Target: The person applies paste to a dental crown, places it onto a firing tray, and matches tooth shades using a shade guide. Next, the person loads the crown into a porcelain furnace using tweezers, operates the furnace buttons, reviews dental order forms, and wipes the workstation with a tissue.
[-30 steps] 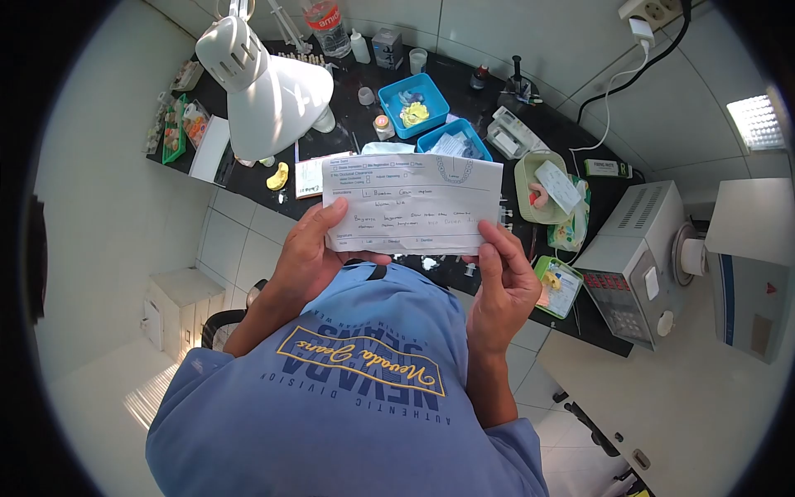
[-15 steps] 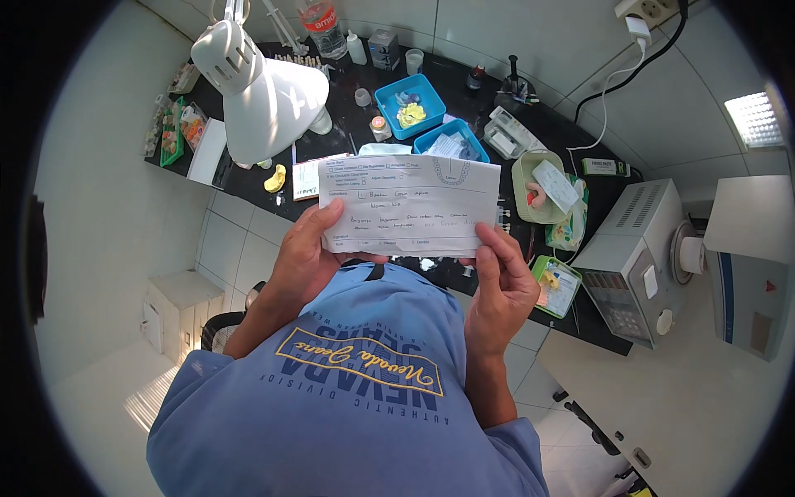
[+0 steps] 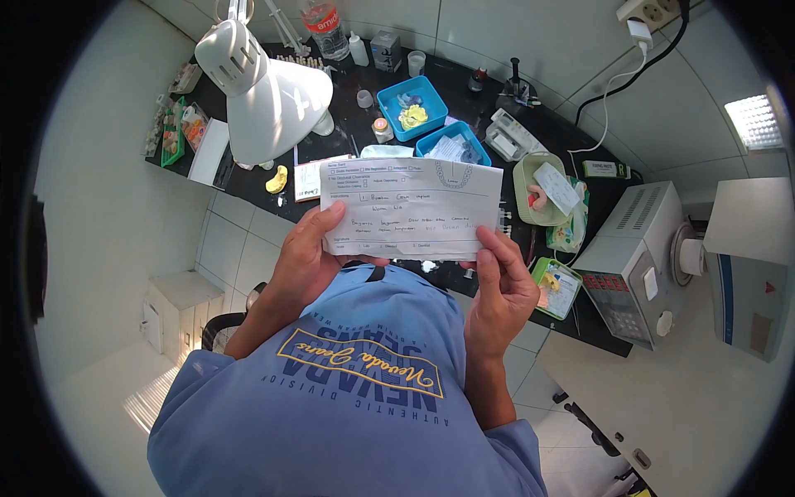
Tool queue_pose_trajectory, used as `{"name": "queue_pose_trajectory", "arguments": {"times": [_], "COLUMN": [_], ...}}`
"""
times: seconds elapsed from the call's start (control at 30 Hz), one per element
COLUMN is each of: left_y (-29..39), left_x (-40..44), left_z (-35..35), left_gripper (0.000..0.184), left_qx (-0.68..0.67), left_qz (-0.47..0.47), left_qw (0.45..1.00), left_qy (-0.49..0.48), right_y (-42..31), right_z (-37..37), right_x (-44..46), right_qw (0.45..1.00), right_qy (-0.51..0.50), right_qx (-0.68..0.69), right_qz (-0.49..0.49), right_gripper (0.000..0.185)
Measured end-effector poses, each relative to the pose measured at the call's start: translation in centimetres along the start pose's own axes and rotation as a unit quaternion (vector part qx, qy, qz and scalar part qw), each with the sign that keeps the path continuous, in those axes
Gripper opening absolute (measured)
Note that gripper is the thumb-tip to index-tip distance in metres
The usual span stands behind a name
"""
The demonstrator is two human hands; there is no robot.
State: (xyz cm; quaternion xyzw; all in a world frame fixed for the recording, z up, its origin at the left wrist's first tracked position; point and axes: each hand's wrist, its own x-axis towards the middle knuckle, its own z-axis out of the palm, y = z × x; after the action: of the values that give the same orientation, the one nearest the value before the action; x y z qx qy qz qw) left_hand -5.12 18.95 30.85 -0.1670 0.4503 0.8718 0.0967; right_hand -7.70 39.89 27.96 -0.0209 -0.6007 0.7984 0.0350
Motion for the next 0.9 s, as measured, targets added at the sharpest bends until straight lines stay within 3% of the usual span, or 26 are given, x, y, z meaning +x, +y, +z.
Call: {"name": "queue_pose_trajectory", "arguments": {"times": [0.9], "left_y": [0.4], "left_x": [-0.41], "left_z": [-0.37], "left_gripper": [0.049], "left_qx": [0.002], "left_qz": [0.01], "left_qw": [1.0], "left_qy": [-0.013], "right_y": [0.04], "right_z": [0.69], "right_x": [-0.38], "right_qw": [1.0], "right_qy": [0.002], "right_qx": [0.006], "right_qz": [0.002], "right_gripper": [0.022]}}
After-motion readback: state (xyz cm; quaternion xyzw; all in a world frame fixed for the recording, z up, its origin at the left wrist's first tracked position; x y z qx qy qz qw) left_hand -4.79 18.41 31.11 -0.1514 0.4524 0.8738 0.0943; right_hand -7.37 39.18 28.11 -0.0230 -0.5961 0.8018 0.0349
